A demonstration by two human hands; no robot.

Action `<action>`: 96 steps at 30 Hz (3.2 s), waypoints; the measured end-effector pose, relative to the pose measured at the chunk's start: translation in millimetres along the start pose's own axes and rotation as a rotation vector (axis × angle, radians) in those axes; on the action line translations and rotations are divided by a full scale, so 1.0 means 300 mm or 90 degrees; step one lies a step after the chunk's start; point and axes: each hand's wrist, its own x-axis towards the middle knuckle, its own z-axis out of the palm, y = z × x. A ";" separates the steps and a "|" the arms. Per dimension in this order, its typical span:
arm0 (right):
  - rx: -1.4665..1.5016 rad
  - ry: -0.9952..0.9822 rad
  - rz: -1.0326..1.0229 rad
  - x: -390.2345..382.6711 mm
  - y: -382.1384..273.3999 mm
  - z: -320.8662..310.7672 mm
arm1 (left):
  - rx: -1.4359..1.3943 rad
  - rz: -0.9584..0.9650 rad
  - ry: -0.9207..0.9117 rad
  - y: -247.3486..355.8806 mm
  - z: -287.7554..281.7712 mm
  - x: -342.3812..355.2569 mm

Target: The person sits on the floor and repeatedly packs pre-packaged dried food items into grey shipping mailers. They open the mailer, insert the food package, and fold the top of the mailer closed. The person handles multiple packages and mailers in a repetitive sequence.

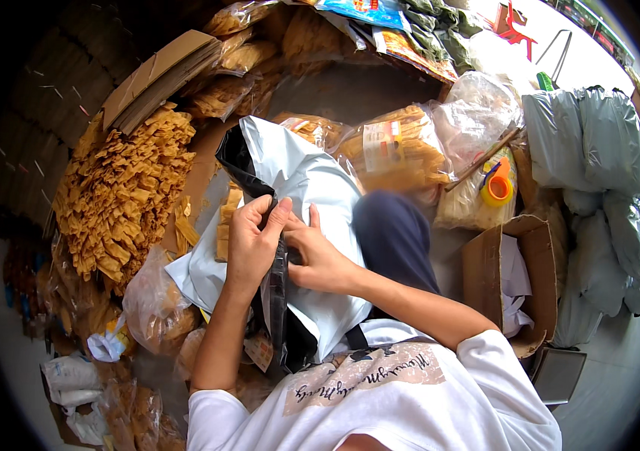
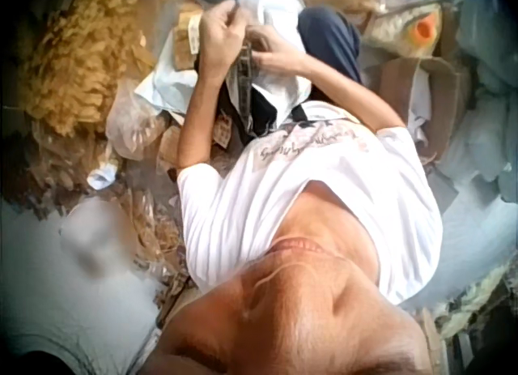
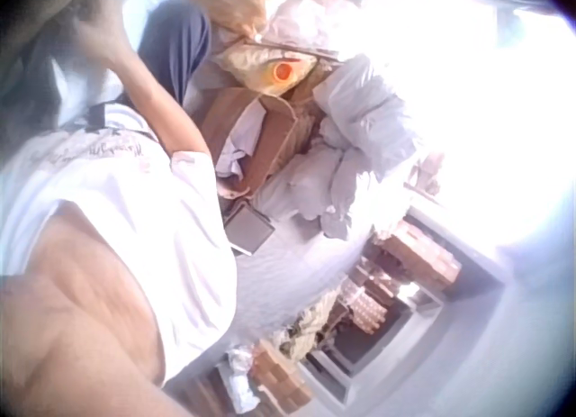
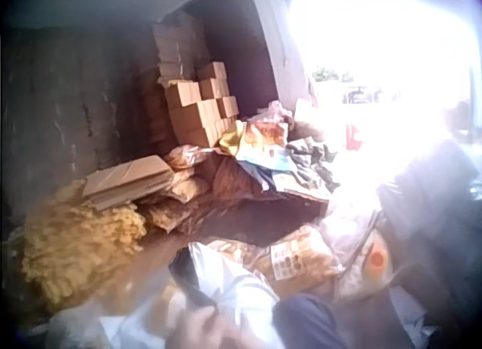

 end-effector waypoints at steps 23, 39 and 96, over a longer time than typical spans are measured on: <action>-0.124 -0.236 0.043 -0.122 -0.323 -0.263 | 0.680 0.139 -0.051 -0.089 0.286 -0.010; -0.462 0.109 -0.212 0.450 0.177 -0.403 | 0.823 0.293 -0.199 -0.044 0.297 -0.013; -0.580 0.346 -0.054 0.157 -0.191 -0.228 | 0.802 0.344 -0.150 -0.069 0.308 -0.061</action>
